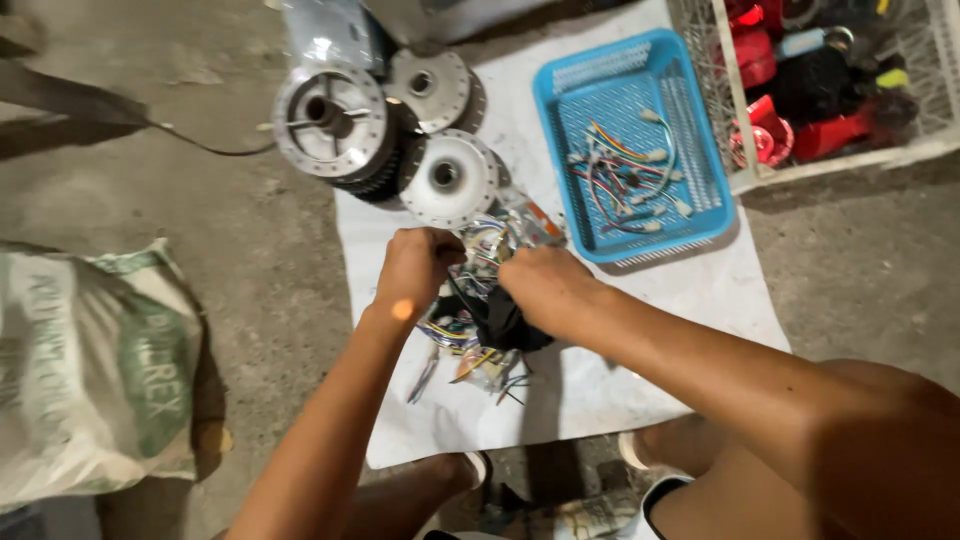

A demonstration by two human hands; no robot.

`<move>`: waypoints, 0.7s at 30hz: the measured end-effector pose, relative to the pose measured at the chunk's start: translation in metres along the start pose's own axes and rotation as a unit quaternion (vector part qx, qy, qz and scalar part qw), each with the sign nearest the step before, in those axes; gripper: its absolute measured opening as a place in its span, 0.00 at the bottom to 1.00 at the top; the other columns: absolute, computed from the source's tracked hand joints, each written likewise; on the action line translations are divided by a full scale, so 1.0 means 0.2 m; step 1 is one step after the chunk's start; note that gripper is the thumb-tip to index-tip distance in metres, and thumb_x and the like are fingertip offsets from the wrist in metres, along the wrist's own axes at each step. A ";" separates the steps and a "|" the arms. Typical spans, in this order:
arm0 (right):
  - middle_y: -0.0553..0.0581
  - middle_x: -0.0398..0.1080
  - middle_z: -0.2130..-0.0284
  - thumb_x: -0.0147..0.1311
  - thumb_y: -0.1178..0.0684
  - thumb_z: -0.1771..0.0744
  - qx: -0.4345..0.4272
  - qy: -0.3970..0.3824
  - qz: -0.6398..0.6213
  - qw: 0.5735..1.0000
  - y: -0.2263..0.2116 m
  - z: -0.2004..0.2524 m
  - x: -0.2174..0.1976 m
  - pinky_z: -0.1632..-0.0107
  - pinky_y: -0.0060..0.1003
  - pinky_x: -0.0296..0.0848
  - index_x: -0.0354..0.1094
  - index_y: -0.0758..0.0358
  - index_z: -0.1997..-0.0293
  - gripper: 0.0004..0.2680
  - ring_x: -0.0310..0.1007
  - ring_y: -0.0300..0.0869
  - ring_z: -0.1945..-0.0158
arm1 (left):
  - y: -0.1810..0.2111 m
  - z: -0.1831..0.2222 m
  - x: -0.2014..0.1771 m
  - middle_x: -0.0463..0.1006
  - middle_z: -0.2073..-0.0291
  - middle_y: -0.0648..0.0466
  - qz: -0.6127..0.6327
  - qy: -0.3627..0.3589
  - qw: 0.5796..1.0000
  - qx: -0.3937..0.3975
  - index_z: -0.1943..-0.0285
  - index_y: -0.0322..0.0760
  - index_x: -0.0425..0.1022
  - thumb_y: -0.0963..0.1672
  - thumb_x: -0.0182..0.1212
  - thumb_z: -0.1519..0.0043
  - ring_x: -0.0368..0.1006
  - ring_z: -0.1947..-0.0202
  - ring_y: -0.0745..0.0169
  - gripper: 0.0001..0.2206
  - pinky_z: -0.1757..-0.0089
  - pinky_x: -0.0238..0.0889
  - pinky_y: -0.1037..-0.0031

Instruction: Organizing and inspecting a motorcycle wiring harness and its connectors

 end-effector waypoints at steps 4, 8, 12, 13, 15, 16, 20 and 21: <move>0.68 0.77 0.72 0.60 0.64 0.42 -0.005 0.010 0.002 1.000 -0.11 -0.05 -0.12 0.60 0.58 0.80 0.76 0.67 0.67 0.05 0.80 0.66 0.62 | 0.18 0.19 -0.32 0.85 0.67 0.56 0.020 0.024 0.999 0.026 0.60 0.54 0.85 0.43 0.68 0.42 0.82 0.60 0.46 0.06 0.55 0.75 0.56; 0.72 0.77 0.65 0.58 0.61 0.40 0.027 0.007 -0.116 0.993 -0.33 0.03 -0.41 0.51 0.61 0.76 0.76 0.70 0.59 0.09 0.77 0.69 0.53 | 0.35 0.43 -0.61 0.85 0.68 0.57 0.100 0.097 0.989 0.052 0.56 0.52 0.84 0.44 0.71 0.43 0.82 0.62 0.52 0.08 0.58 0.75 0.63; 0.63 0.78 0.71 0.55 0.60 0.41 0.041 0.094 -0.235 0.967 -0.30 0.02 -0.39 0.57 0.56 0.75 0.77 0.60 0.66 0.06 0.79 0.62 0.57 | 0.47 0.66 -0.81 0.85 0.69 0.52 0.207 0.198 0.954 0.090 0.56 0.47 0.85 0.44 0.74 0.44 0.83 0.65 0.52 0.08 0.62 0.76 0.68; 0.63 0.78 0.71 0.55 0.60 0.41 0.038 0.095 -0.231 0.967 -0.36 0.04 -0.44 0.57 0.56 0.75 0.77 0.60 0.66 0.06 0.79 0.62 0.57 | 0.49 0.69 -0.85 0.85 0.69 0.52 0.208 0.203 0.953 0.090 0.56 0.47 0.85 0.44 0.74 0.44 0.83 0.65 0.52 0.08 0.62 0.76 0.68; 0.67 0.79 0.69 0.50 0.64 0.41 0.014 0.130 -0.286 0.949 -0.47 0.11 -0.55 0.55 0.59 0.73 0.77 0.62 0.62 0.10 0.76 0.66 0.53 | 0.54 0.77 -0.95 0.79 0.56 0.33 0.260 0.236 0.929 0.115 0.40 0.29 0.75 0.43 0.75 0.45 0.79 0.54 0.33 0.24 0.54 0.76 0.57; 0.67 0.79 0.69 0.50 0.64 0.41 0.011 0.131 -0.283 0.950 -0.46 0.12 -0.55 0.55 0.59 0.73 0.77 0.62 0.62 0.10 0.76 0.66 0.53 | 0.52 0.77 -0.96 0.79 0.56 0.33 0.262 0.240 0.927 0.117 0.40 0.29 0.75 0.43 0.75 0.45 0.79 0.54 0.33 0.24 0.54 0.76 0.57; 0.60 0.78 0.73 0.51 0.64 0.41 -0.022 0.141 -0.326 0.935 -0.47 0.17 -0.56 0.57 0.48 0.74 0.78 0.58 0.65 0.10 0.78 0.54 0.60 | 0.47 0.76 -0.90 0.85 0.63 0.42 0.291 0.144 0.944 0.062 0.52 0.36 0.84 0.45 0.72 0.43 0.82 0.60 0.47 0.13 0.59 0.76 0.65; 0.60 0.77 0.78 0.54 0.63 0.40 -0.044 0.138 -0.361 0.921 -0.48 0.20 -0.58 0.60 0.42 0.75 0.77 0.60 0.69 0.06 0.78 0.47 0.67 | 0.47 0.76 -0.91 0.85 0.66 0.45 0.301 0.154 0.938 0.075 0.56 0.38 0.86 0.45 0.74 0.45 0.82 0.65 0.54 0.11 0.62 0.76 0.70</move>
Point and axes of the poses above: each hand's wrist, its own z-axis away from the middle knuckle, its own x-axis out of the palm, y = z × x, the point moved 8 cm from there along -z, towards the middle knuckle
